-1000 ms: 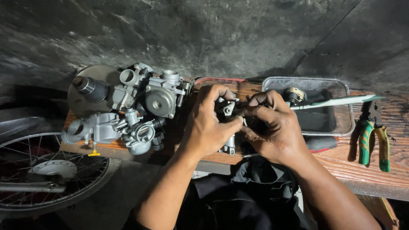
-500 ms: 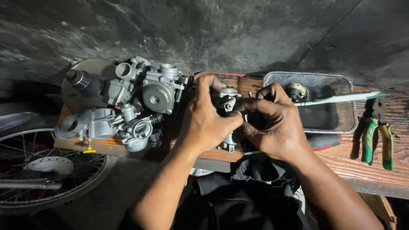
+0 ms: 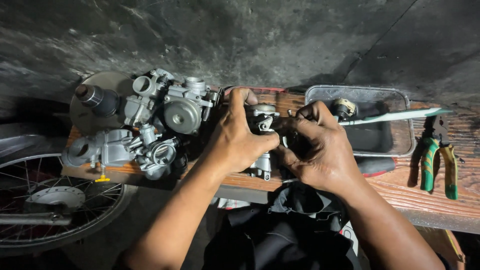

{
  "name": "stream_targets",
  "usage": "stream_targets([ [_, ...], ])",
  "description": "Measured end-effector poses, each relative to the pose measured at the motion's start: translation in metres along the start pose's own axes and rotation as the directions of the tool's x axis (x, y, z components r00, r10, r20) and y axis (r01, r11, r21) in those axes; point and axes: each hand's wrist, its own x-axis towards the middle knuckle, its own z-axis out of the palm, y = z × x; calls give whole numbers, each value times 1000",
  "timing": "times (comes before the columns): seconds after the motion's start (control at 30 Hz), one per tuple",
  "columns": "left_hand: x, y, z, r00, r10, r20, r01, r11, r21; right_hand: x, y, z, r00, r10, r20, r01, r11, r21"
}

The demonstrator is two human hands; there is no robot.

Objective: Disassembling a motorcycle carburetor using a screwdriver and manual manipulation of parts.

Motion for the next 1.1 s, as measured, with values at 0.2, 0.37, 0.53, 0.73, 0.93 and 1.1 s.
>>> stream_targets([
  [0.2, -1, 8, -3, 1000, 6, 13, -6, 1000, 18, -2, 3, 2, 999, -31, -21, 31, 1000, -1],
  [0.37, 0, 13, -2, 999, -42, 27, 42, 999, 29, -4, -2, 1, 1000, -5, -19, 4, 999, -33],
  [0.53, -3, 17, -7, 994, -81, 67, 78, 996, 49, -3, -10, -1, 1000, -19, 1, 19, 999, -33],
  [0.73, -7, 29, -15, 981, -149, 123, 135, 984, 113, -2, -13, -2, 1000, 1, 26, 1, 999, -50],
  [0.93, 2, 6, -1, 999, -34, 36, 32, 998, 55, -2, -12, -4, 999, 3, 32, -1, 998, -56],
  [1.1, 0, 11, 0, 993, -115, 5, 115, 993, 37, -2, -12, -7, 1000, 6, 24, -4, 996, -87],
])
